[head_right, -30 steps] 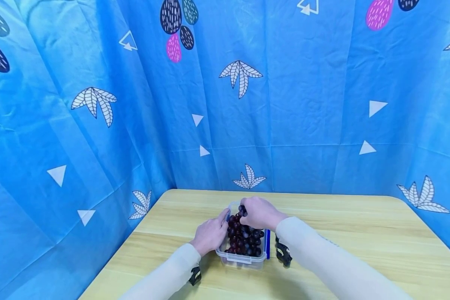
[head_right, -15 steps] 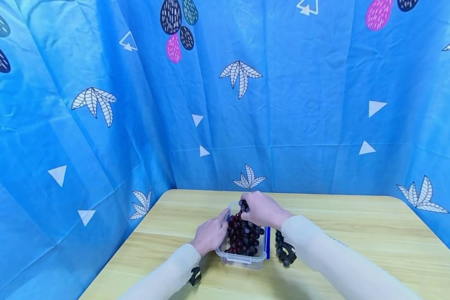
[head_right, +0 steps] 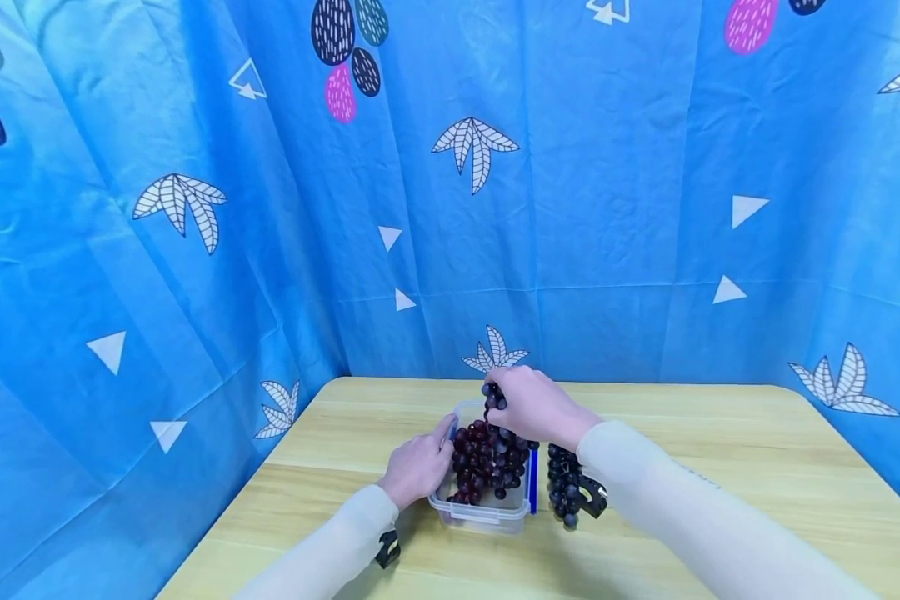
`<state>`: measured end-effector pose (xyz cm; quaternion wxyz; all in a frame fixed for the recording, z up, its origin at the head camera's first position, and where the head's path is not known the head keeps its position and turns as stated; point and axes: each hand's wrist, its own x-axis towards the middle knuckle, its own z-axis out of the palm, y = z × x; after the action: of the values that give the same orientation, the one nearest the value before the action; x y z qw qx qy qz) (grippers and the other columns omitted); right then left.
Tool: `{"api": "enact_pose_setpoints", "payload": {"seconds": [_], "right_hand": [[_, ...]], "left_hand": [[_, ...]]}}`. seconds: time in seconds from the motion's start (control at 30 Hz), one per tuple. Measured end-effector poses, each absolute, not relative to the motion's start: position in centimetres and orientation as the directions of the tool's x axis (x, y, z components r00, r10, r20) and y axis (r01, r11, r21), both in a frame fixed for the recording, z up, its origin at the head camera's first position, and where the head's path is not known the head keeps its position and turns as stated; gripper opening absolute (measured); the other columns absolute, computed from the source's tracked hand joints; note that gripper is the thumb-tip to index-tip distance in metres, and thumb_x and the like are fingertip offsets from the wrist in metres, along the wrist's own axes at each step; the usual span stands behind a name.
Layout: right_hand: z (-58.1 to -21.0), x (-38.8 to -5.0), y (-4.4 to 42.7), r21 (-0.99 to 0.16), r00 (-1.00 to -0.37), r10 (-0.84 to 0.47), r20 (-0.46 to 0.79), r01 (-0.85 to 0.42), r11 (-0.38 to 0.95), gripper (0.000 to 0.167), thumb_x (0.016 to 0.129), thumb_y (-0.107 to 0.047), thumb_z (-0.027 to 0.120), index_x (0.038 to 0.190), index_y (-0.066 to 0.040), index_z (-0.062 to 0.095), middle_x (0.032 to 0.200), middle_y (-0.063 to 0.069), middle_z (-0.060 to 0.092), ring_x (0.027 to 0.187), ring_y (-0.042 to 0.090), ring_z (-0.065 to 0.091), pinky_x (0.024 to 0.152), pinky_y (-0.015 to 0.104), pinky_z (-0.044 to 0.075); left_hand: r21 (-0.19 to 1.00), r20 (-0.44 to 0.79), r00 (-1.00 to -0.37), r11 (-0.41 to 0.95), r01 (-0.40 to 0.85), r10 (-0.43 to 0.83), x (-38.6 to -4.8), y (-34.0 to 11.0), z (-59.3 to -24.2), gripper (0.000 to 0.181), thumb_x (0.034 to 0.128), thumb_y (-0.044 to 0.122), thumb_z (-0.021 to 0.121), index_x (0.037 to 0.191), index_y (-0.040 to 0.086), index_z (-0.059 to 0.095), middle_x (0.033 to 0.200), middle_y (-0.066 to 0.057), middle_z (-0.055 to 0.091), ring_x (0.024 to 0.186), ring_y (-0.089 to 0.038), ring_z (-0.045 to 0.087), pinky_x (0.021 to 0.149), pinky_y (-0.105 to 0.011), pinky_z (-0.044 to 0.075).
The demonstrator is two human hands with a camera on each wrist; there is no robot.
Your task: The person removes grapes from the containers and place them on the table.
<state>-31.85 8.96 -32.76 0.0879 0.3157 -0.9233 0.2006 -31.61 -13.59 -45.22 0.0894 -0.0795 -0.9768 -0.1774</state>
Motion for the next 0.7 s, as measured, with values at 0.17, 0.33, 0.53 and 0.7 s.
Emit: {"api": "enact_pose_setpoints", "payload": {"seconds": [0.17, 0.33, 0.53, 0.7], "right_hand": [[-31.8, -31.5, 9.5, -0.305, -0.775, -0.548, 0.315, -0.629, 0.715, 0.041, 0.088, -0.019, 0.074, 0.126, -0.006, 0.065, 0.11, 0.007, 0.072, 0.081, 0.012, 0.064, 0.075, 0.036, 0.056], [-30.6, -31.2, 10.2, -0.313, -0.78, -0.539, 0.317, -0.622, 0.717, 0.042, 0.089, -0.021, 0.074, 0.128, -0.008, 0.064, 0.113, 0.008, 0.072, 0.087, 0.015, 0.067, 0.076, 0.036, 0.057], [-29.4, -30.6, 11.5, -0.329, -0.783, -0.526, 0.33, -0.618, 0.714, 0.04, 0.089, -0.019, 0.071, 0.127, -0.009, 0.065, 0.116, 0.01, 0.072, 0.09, 0.017, 0.067, 0.076, 0.038, 0.055], [-28.8, -30.2, 12.7, -0.328, -0.791, -0.513, 0.333, -0.607, 0.724, 0.033, 0.089, -0.017, 0.07, 0.121, -0.01, 0.067, 0.109, 0.007, 0.072, 0.088, 0.016, 0.066, 0.074, 0.037, 0.055]], "left_hand": [[0.344, 0.203, -0.972, 0.92, 0.186, 0.121, -31.7, -13.7, -45.3, 0.054, 0.1042, 0.031, 0.04, 0.157, 0.022, 0.038, 0.097, -0.014, 0.073, 0.071, -0.023, 0.063, 0.055, -0.037, 0.048], [0.361, 0.184, -0.976, 0.915, 0.179, 0.118, -31.8, -13.7, -45.4, 0.054, 0.1045, 0.032, 0.039, 0.158, 0.023, 0.036, 0.081, -0.007, 0.068, 0.061, -0.018, 0.056, 0.05, -0.033, 0.043], [0.364, 0.188, -0.975, 0.914, 0.178, 0.115, -31.9, -13.7, -45.5, 0.054, 0.1048, 0.033, 0.038, 0.158, 0.024, 0.036, 0.086, -0.009, 0.07, 0.061, -0.018, 0.056, 0.05, -0.033, 0.043], [0.367, 0.19, -0.974, 0.911, 0.188, 0.124, -31.9, -13.7, -45.4, 0.054, 0.1047, 0.032, 0.038, 0.158, 0.023, 0.036, 0.092, -0.012, 0.072, 0.061, -0.018, 0.056, 0.049, -0.033, 0.043]]}}
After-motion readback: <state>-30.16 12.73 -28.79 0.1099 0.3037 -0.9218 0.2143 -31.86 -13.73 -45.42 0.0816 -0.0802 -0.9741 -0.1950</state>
